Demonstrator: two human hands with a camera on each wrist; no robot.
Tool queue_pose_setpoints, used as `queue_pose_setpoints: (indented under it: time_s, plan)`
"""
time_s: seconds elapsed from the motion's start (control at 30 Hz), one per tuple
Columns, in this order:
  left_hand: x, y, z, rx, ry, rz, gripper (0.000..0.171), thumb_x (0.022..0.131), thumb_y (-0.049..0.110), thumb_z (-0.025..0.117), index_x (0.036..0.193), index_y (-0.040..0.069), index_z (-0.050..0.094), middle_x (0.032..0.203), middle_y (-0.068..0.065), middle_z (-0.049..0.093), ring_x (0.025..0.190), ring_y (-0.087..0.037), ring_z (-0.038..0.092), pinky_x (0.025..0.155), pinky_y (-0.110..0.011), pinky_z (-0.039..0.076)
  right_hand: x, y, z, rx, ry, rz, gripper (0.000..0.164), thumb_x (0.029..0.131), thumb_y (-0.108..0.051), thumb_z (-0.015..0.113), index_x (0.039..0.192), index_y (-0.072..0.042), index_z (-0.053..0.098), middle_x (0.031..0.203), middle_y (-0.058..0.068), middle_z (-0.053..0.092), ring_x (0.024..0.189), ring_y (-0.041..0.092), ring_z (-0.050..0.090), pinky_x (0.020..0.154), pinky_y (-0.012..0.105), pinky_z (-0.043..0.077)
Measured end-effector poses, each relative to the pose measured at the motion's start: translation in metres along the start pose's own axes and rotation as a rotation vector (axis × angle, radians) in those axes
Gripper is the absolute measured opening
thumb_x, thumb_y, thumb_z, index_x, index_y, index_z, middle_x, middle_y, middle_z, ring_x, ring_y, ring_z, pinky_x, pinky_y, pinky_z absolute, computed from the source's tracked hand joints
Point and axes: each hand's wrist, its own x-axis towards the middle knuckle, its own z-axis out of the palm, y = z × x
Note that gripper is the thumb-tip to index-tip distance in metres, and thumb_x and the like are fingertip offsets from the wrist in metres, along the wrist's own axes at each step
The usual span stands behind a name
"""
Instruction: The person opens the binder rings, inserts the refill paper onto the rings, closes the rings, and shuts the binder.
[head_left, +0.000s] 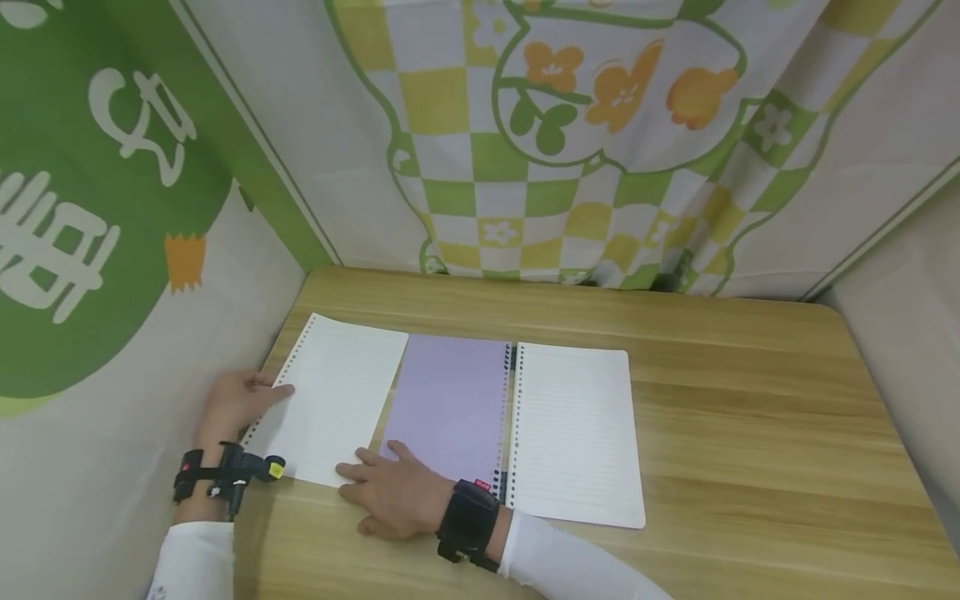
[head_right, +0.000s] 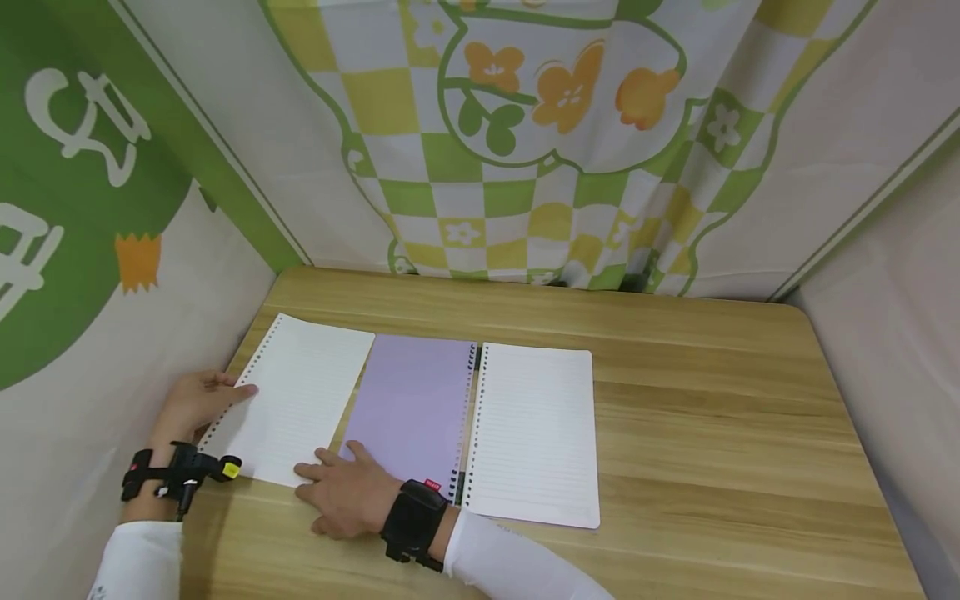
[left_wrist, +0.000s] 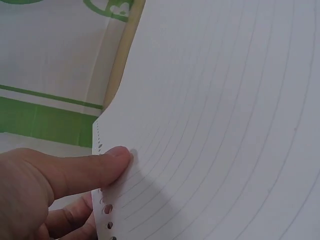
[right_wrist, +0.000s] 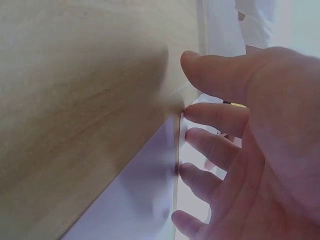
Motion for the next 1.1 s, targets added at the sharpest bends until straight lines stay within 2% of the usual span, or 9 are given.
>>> queue_pose_setpoints:
  time_s: [0.2, 0.33, 0.53, 0.7, 0.8, 0.9, 1.0, 1.1]
  plan:
    - [-0.001, -0.001, -0.005, -0.025, -0.015, -0.03, 0.061, 0.099, 0.036, 0.075, 0.136, -0.01, 0.06, 0.129, -0.033, 0.063, 0.109, -0.041, 0.058, 0.074, -0.04, 0.046, 0.0, 0.0, 0.002, -0.006, 0.01, 0.004, 0.062, 0.105, -0.058, 0.059, 0.161, -0.035, 0.046, 0.176, -0.015, 0.027, 0.164, 0.015, 0.025, 0.131, 0.046, 0.028]
    - [-0.002, -0.003, -0.005, -0.022, 0.012, -0.027, 0.057, 0.1, 0.035, 0.073, 0.135, -0.009, 0.061, 0.129, -0.033, 0.063, 0.106, -0.04, 0.058, 0.072, -0.039, 0.046, 0.001, -0.002, 0.004, -0.022, 0.029, 0.017, 0.064, 0.104, -0.059, 0.06, 0.162, -0.035, 0.046, 0.176, -0.014, 0.026, 0.164, 0.019, 0.024, 0.13, 0.045, 0.029]
    - [-0.006, -0.003, -0.002, 0.03, 0.11, 0.047, 0.044, 0.099, 0.025, 0.075, 0.125, -0.009, 0.068, 0.126, -0.035, 0.067, 0.104, -0.044, 0.064, 0.069, -0.039, 0.049, 0.004, -0.005, 0.007, -0.051, 0.051, 0.044, 0.065, 0.103, -0.06, 0.061, 0.162, -0.038, 0.045, 0.176, -0.013, 0.027, 0.164, 0.028, 0.024, 0.13, 0.049, 0.029]
    - [-0.012, -0.001, -0.003, 0.06, 0.16, 0.101, 0.04, 0.101, 0.02, 0.07, 0.127, -0.01, 0.068, 0.126, -0.035, 0.067, 0.106, -0.048, 0.065, 0.074, -0.047, 0.054, 0.007, -0.005, 0.009, -0.036, 0.051, 0.078, 0.069, 0.102, -0.062, 0.062, 0.164, -0.038, 0.041, 0.179, -0.009, 0.019, 0.165, 0.025, 0.022, 0.13, 0.05, 0.028]
    - [-0.013, -0.001, -0.006, 0.046, 0.147, 0.111, 0.042, 0.106, 0.02, 0.062, 0.132, -0.013, 0.062, 0.129, -0.037, 0.064, 0.111, -0.051, 0.064, 0.08, -0.054, 0.055, 0.008, -0.004, 0.009, 0.004, 0.056, 0.101, 0.074, 0.101, -0.061, 0.064, 0.165, -0.037, 0.037, 0.18, -0.004, 0.015, 0.165, 0.021, 0.021, 0.13, 0.049, 0.028]
    - [-0.013, -0.002, -0.011, 0.023, 0.103, 0.109, 0.047, 0.111, 0.023, 0.052, 0.14, -0.013, 0.054, 0.136, -0.04, 0.059, 0.12, -0.054, 0.06, 0.089, -0.06, 0.054, 0.006, 0.001, 0.009, 0.067, 0.075, 0.105, 0.076, 0.102, -0.058, 0.064, 0.167, -0.033, 0.034, 0.18, 0.0, 0.015, 0.165, 0.018, 0.02, 0.131, 0.049, 0.027]
    - [-0.013, -0.004, -0.015, -0.019, 0.057, 0.103, 0.053, 0.113, 0.026, 0.046, 0.149, -0.013, 0.047, 0.145, -0.041, 0.054, 0.13, -0.057, 0.055, 0.097, -0.065, 0.051, 0.002, 0.01, 0.007, 0.14, 0.13, 0.095, 0.075, 0.104, -0.054, 0.064, 0.167, -0.025, 0.035, 0.179, 0.004, 0.02, 0.164, 0.019, 0.023, 0.129, 0.049, 0.03]
    - [-0.016, -0.004, -0.018, -0.06, 0.032, 0.096, 0.057, 0.114, 0.029, 0.042, 0.154, -0.012, 0.042, 0.15, -0.041, 0.05, 0.136, -0.058, 0.051, 0.103, -0.068, 0.048, 0.0, 0.025, 0.004, 0.273, 0.191, 0.108, 0.073, 0.107, -0.046, 0.062, 0.167, -0.017, 0.035, 0.177, 0.009, 0.025, 0.164, 0.021, 0.025, 0.128, 0.05, 0.032]
